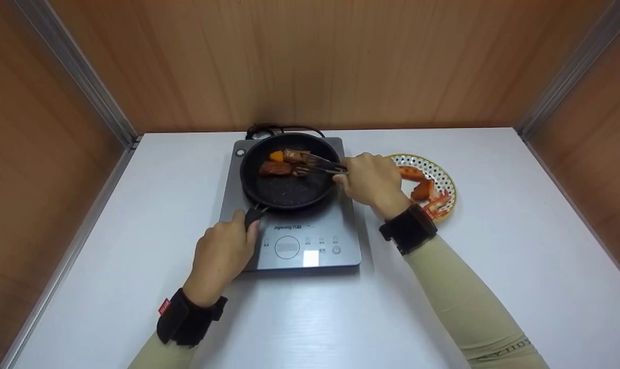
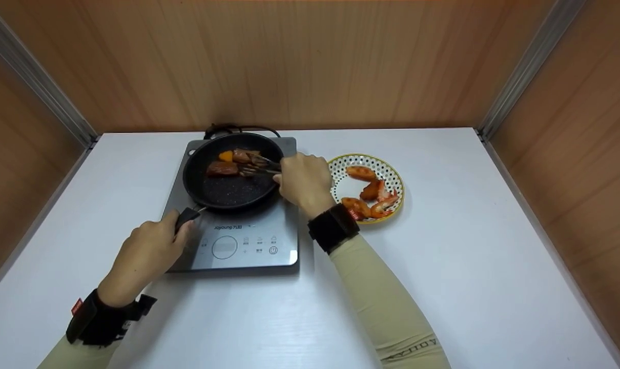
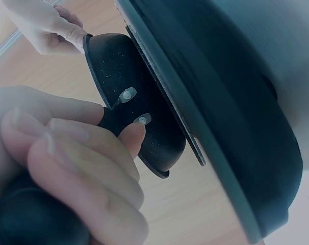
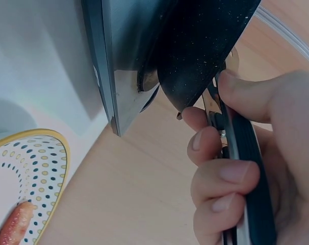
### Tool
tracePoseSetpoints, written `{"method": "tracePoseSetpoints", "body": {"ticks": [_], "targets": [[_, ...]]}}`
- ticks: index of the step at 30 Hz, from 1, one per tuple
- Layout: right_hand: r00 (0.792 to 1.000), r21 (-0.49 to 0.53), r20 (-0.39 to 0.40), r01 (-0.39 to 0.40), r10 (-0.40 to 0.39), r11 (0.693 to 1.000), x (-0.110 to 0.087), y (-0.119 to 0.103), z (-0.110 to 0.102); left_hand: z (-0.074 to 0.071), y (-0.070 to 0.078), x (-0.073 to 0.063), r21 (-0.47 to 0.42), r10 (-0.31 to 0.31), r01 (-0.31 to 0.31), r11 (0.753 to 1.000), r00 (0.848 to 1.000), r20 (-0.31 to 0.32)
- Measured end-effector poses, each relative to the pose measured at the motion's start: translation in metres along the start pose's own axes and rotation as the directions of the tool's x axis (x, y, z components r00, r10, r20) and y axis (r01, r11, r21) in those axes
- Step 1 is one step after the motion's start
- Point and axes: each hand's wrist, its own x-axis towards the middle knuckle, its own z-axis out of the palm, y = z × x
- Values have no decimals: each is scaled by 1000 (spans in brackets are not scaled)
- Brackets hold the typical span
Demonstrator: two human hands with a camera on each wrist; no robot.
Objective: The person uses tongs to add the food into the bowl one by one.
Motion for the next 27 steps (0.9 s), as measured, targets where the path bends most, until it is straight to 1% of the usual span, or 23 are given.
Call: {"method": "tracePoseSetpoints", "body": {"ticks": [6,10,17,22,27], "targets": [[1000,-19,-20,16,-16,1000,-1,-2,1,0,1,0,-1,6,-6,1000,1000,-5],[998,-60,-48,42,-45,997,0,-4,3,1,1,-1,-8,6,-6,1000,1000,-10],[994,-123,-73,69,-78,990,1,-7,3,0,1,-1,-15,-4,4,1000,1000,3],[990,-131,-101,83,-97,988,2,-9,3,0,1,-1,-17,1,-1,1000,1000,-3],[987,-116,-118,95,-109,989,-1,-7,4,1,1,-1,-20,1,-1,1000,1000,1]]}}
